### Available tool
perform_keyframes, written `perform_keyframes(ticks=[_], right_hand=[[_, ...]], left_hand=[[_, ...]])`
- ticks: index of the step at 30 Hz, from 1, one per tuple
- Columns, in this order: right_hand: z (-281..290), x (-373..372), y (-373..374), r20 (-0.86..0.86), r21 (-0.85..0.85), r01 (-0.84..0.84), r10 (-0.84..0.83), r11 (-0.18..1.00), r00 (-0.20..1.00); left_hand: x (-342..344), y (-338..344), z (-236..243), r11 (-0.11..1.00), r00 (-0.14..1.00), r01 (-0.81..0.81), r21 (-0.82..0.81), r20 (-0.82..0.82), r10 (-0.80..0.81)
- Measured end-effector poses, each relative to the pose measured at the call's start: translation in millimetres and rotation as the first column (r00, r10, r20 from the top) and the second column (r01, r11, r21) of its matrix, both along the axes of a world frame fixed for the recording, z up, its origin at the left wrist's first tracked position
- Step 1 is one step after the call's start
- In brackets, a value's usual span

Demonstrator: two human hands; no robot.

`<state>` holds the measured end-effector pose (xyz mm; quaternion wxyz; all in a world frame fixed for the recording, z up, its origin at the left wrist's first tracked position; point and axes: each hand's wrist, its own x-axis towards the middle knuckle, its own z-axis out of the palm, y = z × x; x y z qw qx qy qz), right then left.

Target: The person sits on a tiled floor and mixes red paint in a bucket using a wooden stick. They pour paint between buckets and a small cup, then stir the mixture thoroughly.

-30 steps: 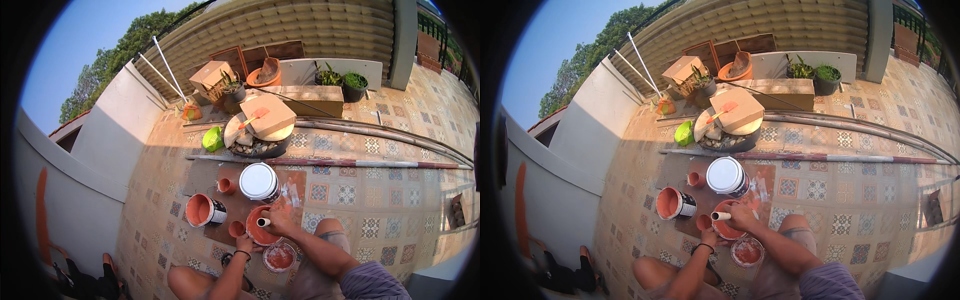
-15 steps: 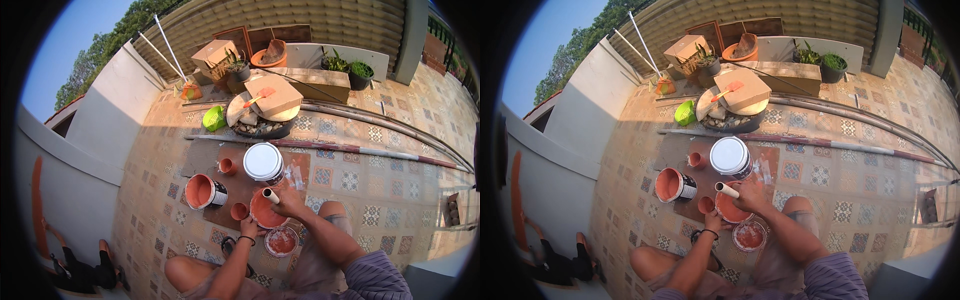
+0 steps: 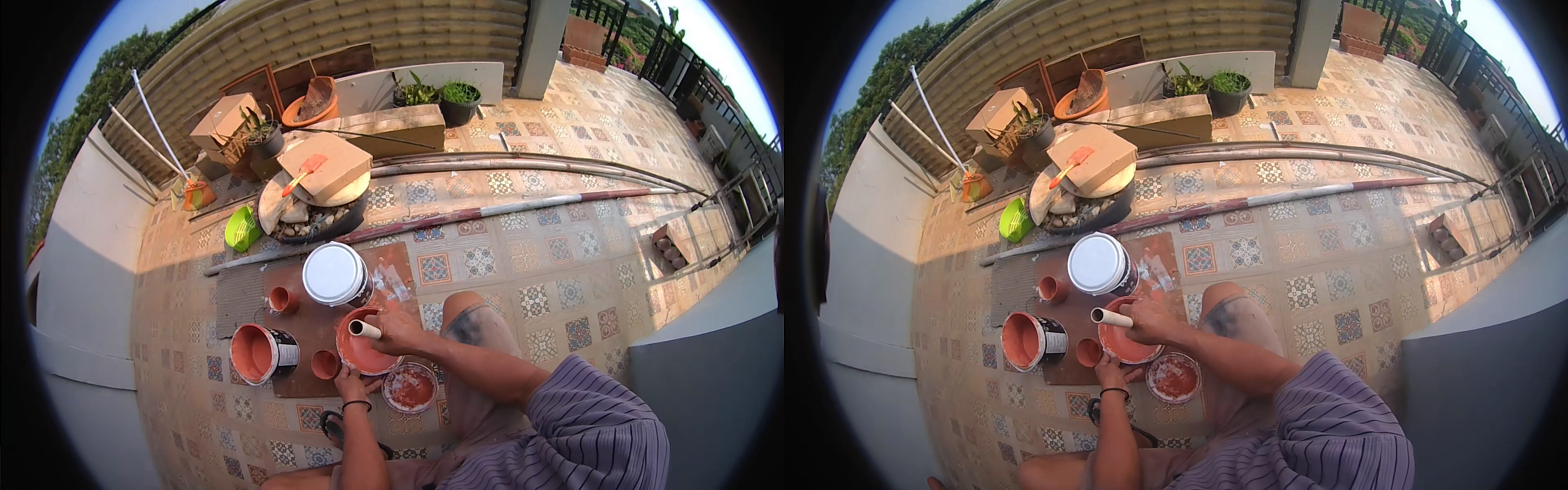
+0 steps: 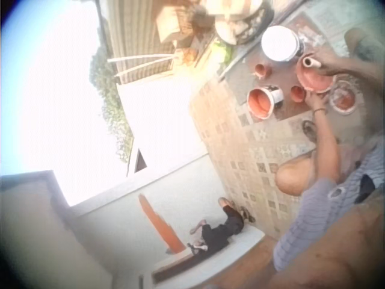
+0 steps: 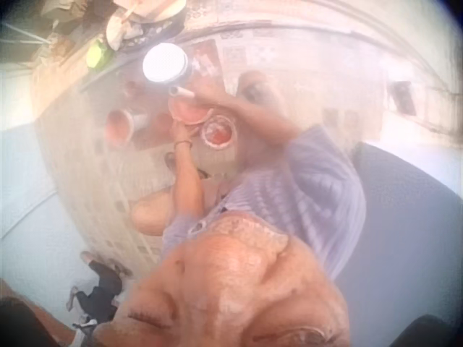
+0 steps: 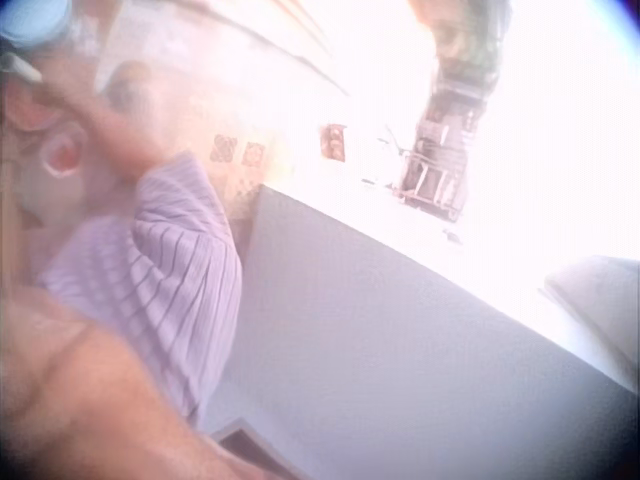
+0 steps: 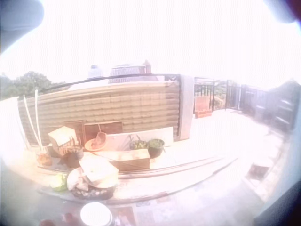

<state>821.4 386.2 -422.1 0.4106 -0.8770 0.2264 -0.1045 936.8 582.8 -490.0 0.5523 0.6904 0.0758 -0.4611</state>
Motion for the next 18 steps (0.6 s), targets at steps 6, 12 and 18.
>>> perform_keyframes(ticks=[6, 12, 18], right_hand=[[9.2, 9.9, 19.8, 0.083, 0.174, -0.041, 0.026, 0.984, 0.996], [1.8, -1.1, -6.6, 0.244, -0.031, 0.062, -0.052, 0.998, 0.968], [-19.0, 12.9, 13.9, 0.148, 0.263, -0.017, -0.023, 0.965, 0.989]], left_hand=[[0.4, 0.9, 13.4, 0.999, 0.998, -0.033, -0.030, -0.050, 0.032], [2.1, 0.4, 5.1, 1.000, 0.999, -0.024, -0.007, -0.046, 0.024], [1.6, 4.2, -6.7, 0.999, 0.999, -0.050, -0.020, -0.010, 0.050]])
